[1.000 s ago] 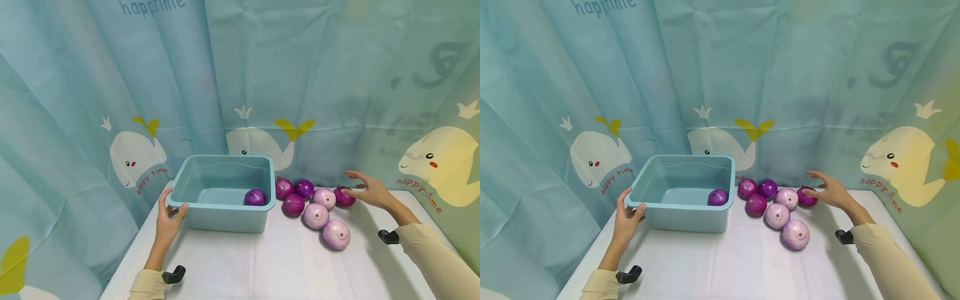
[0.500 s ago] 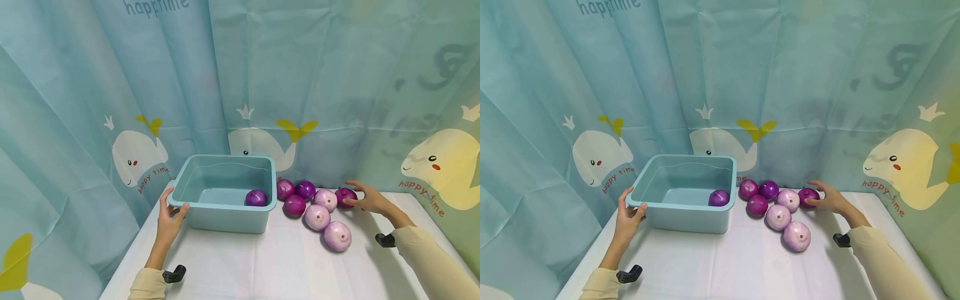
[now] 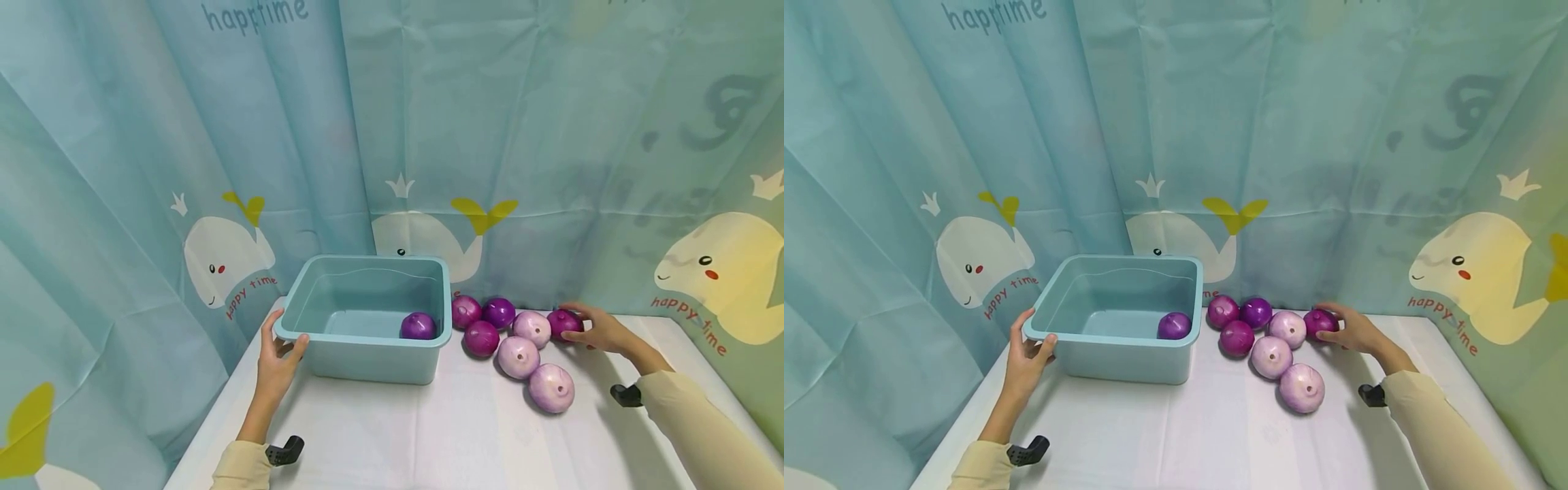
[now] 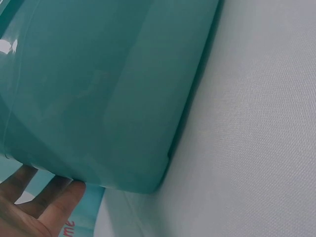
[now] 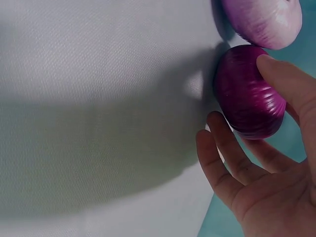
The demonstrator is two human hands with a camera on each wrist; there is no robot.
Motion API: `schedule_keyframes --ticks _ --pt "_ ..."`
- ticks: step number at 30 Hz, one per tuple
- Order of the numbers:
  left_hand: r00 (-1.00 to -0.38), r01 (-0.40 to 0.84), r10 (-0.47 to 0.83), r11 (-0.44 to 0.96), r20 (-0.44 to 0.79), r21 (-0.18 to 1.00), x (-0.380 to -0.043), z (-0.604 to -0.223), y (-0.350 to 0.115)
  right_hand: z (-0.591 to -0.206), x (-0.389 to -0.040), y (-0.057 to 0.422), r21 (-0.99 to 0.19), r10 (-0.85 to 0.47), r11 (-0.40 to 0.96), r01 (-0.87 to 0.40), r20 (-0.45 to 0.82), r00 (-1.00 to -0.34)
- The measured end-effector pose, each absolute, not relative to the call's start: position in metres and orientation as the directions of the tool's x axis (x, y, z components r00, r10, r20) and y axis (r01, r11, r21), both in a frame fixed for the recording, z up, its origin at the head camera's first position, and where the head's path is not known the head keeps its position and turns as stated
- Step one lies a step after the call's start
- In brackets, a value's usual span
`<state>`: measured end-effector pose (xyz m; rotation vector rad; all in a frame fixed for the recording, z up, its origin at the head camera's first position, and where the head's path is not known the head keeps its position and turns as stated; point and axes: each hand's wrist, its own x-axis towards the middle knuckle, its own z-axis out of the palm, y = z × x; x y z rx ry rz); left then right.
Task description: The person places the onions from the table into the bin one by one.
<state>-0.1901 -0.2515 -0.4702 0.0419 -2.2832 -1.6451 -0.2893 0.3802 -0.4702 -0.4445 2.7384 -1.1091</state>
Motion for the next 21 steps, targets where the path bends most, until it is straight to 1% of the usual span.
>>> schedule_keyframes --ticks 21 --pt "-0.945 0.173 -0.21 0.325 0.249 0.93 -0.191 -0.4714 -0.2511 -0.4732 -0.29 0.3815 -0.682 -0.32 0.697 -0.222 -0.018 -0.947"
